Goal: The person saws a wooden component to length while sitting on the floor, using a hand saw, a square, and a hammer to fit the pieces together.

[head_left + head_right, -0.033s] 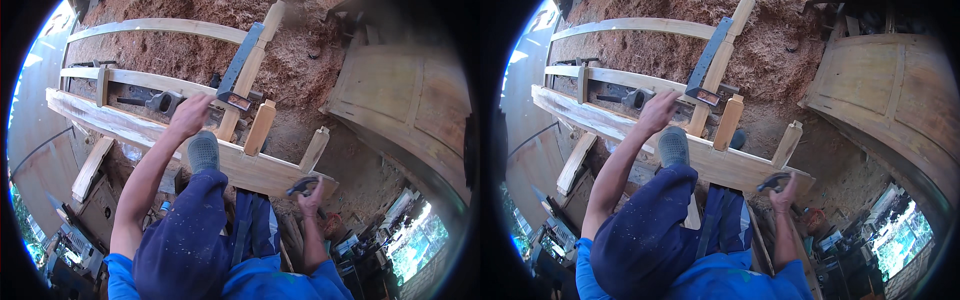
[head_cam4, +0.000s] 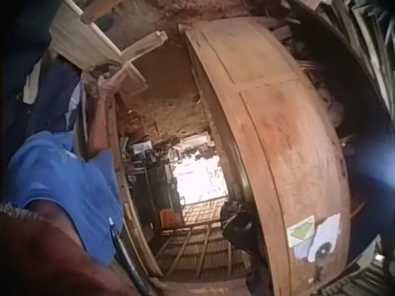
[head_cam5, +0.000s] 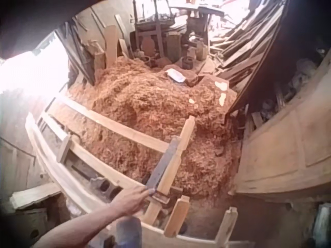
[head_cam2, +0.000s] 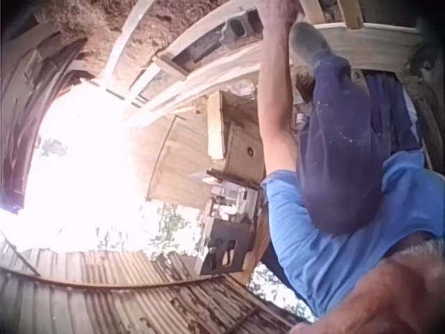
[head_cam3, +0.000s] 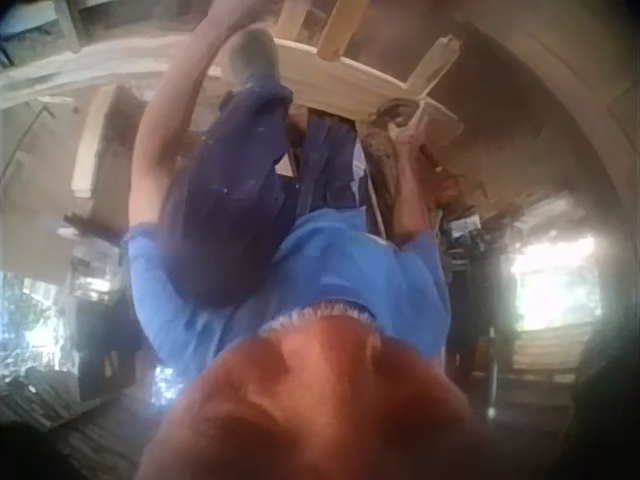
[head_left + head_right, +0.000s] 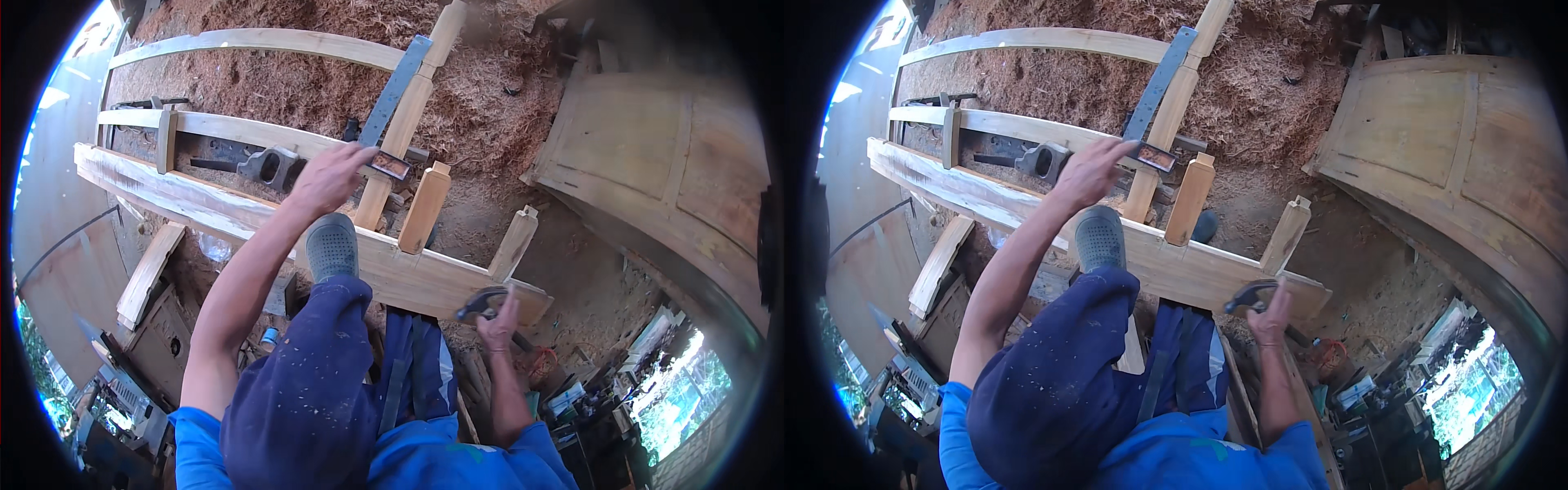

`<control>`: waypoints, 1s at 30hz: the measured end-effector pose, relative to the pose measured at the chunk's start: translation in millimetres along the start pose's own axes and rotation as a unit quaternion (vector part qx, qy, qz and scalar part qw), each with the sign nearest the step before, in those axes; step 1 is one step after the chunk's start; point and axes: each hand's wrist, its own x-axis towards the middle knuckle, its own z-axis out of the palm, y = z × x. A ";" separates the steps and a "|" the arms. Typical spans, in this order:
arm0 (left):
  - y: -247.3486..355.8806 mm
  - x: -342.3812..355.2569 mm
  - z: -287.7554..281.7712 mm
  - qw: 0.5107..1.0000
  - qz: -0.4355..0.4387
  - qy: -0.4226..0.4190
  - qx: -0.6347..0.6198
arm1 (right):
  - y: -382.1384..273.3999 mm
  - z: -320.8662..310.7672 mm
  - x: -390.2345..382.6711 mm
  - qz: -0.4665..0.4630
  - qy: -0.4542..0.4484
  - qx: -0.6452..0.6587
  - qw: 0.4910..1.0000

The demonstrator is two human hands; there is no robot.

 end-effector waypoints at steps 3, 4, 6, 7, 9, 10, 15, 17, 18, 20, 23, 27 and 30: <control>1.7 51.7 36.6 0.983 0.056 -0.077 0.157 | -19.4 34.8 -1.0 -0.044 -0.039 0.005 0.998; -2.4 59.6 43.7 0.972 0.055 -0.115 0.197 | -25.6 41.5 -3.2 -0.042 -0.068 0.027 0.996; -9.9 63.6 54.8 0.961 0.068 -0.137 0.231 | -33.5 47.7 -6.7 -0.051 -0.080 0.039 0.995; -10.7 65.0 58.1 0.960 0.073 -0.137 0.231 | -34.1 49.4 -6.1 -0.060 -0.088 0.048 0.993; -11.2 67.4 63.7 0.966 0.112 -0.106 0.205 | -31.0 44.8 -4.0 -0.066 -0.069 0.056 0.994; -14.6 61.6 68.6 0.965 0.114 -0.113 0.206 | -36.1 40.3 -3.0 -0.080 -0.080 0.034 0.993; -13.4 67.2 54.9 0.966 0.110 -0.161 0.172 | -68.9 9.0 40.3 -0.156 0.034 0.099 0.982; -9.0 65.4 28.6 0.965 0.102 -0.187 0.151 | -96.1 1.5 74.9 -0.112 0.043 0.181 0.976; -1.3 57.7 15.8 0.986 0.090 -0.128 0.059 | -109.5 -1.7 95.3 -0.098 0.046 0.222 0.969; 15.8 37.9 -7.2 0.991 0.096 -0.010 -0.089 | -148.5 -0.2 141.8 -0.058 0.009 0.352 0.934; 48.3 12.1 -23.6 0.965 0.118 0.045 -0.231 | -189.0 -2.9 208.6 0.014 -0.144 0.631 0.762; 43.6 -9.9 -24.9 0.893 0.049 0.012 -0.447 | -219.9 9.5 251.3 -0.031 -0.325 0.694 0.642; 18.1 3.9 -53.9 0.826 -0.164 -0.152 -0.518 | -214.2 25.2 256.3 -0.002 -0.256 0.629 0.734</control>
